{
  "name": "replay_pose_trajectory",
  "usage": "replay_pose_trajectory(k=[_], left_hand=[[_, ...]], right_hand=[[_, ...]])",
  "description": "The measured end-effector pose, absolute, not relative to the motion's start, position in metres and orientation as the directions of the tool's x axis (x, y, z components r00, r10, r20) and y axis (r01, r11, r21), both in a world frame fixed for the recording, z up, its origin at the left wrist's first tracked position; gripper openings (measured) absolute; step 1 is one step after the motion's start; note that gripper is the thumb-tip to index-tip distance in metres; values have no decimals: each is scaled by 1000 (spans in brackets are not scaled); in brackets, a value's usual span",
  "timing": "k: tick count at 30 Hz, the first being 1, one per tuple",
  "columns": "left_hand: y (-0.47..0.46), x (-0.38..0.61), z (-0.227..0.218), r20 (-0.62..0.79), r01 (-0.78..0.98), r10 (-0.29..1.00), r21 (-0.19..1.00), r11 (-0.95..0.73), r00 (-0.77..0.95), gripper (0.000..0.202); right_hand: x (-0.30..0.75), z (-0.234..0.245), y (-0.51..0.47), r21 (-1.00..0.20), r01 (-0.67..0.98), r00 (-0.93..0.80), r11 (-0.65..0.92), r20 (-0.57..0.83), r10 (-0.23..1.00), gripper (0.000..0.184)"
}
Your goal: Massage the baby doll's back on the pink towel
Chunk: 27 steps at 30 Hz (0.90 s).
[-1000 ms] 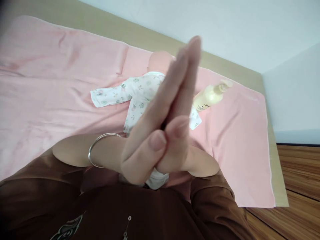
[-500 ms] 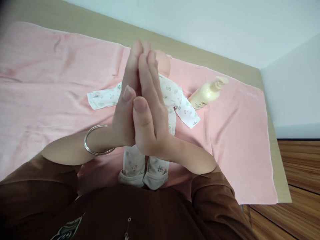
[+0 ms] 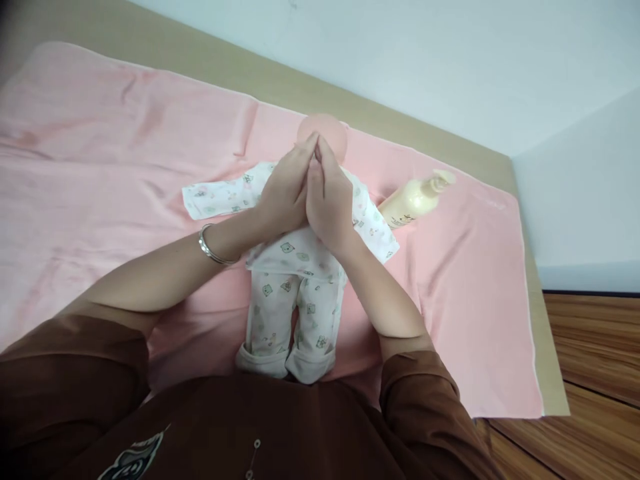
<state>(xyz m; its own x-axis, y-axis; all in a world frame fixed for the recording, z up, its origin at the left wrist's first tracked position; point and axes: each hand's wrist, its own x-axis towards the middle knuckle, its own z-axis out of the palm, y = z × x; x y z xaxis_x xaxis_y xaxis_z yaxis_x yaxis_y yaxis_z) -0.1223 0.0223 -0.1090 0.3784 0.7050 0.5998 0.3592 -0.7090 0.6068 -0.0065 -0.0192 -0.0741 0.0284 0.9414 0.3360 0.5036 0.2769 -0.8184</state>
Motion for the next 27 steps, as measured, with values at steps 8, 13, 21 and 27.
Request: replay_pose_trajectory(k=[8,13,21,27], left_hand=[[29,-122,-134,546,482,775,611,-628,317,54],[24,-128,-132,529,520,793,606,-602,302,47],[30,-146,-151,529,537,800,603,-590,284,48],[36,-148,-160,525,534,808,618,-577,267,65]], right_hand=[[1,-95,-6,-634,713,-44,298,384,922,52],[14,-104,-8,-541,768,-113,342,411,905,55],[49,-130,-2,-489,781,-145,387,462,875,65],[28,-98,-17,-387,907,-97,164,188,977,64]])
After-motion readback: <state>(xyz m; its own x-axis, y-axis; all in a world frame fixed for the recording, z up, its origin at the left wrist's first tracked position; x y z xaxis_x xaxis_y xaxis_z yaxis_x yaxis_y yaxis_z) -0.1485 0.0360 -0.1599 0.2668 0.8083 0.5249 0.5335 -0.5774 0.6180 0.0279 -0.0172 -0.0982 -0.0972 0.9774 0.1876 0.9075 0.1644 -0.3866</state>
